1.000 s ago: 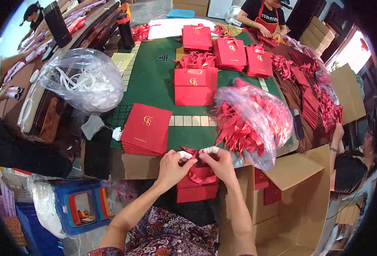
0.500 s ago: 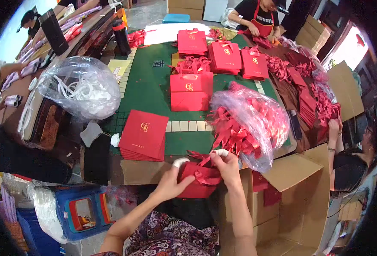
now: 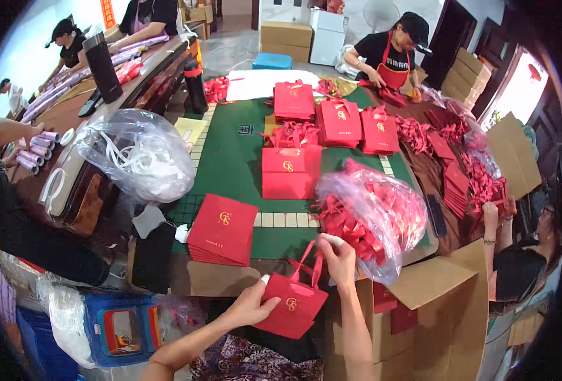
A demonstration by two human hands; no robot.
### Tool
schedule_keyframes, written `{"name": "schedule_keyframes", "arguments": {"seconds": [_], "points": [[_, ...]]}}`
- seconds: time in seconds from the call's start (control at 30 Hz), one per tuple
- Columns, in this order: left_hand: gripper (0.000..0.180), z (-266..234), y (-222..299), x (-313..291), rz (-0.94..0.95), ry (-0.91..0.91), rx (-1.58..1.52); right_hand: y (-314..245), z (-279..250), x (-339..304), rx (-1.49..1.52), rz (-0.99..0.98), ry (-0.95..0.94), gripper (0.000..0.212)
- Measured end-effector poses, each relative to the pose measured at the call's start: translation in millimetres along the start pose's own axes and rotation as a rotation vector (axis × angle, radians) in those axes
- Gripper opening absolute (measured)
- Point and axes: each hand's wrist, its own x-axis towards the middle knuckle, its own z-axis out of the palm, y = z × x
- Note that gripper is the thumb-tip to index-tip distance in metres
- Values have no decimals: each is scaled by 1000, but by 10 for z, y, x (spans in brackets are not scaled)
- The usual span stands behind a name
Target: The person attaches ribbon handles to small gift bags by threading the ribbons through the slots on each bag and securing them by hand.
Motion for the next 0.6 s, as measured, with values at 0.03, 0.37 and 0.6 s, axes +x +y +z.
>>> {"name": "schedule_keyframes", "arguments": {"seconds": [0.03, 0.37, 0.6], "points": [[48, -61, -61, 53, 29, 15, -147, -44, -34, -55, -49, 7, 21, 22], [48, -1076, 542, 1419, 231, 296, -492, 319, 27, -493, -525, -519, 225, 22], [36, -1196, 279, 2163, 186, 329, -557, 365, 40, -479, -539, -544, 233, 22]]}}
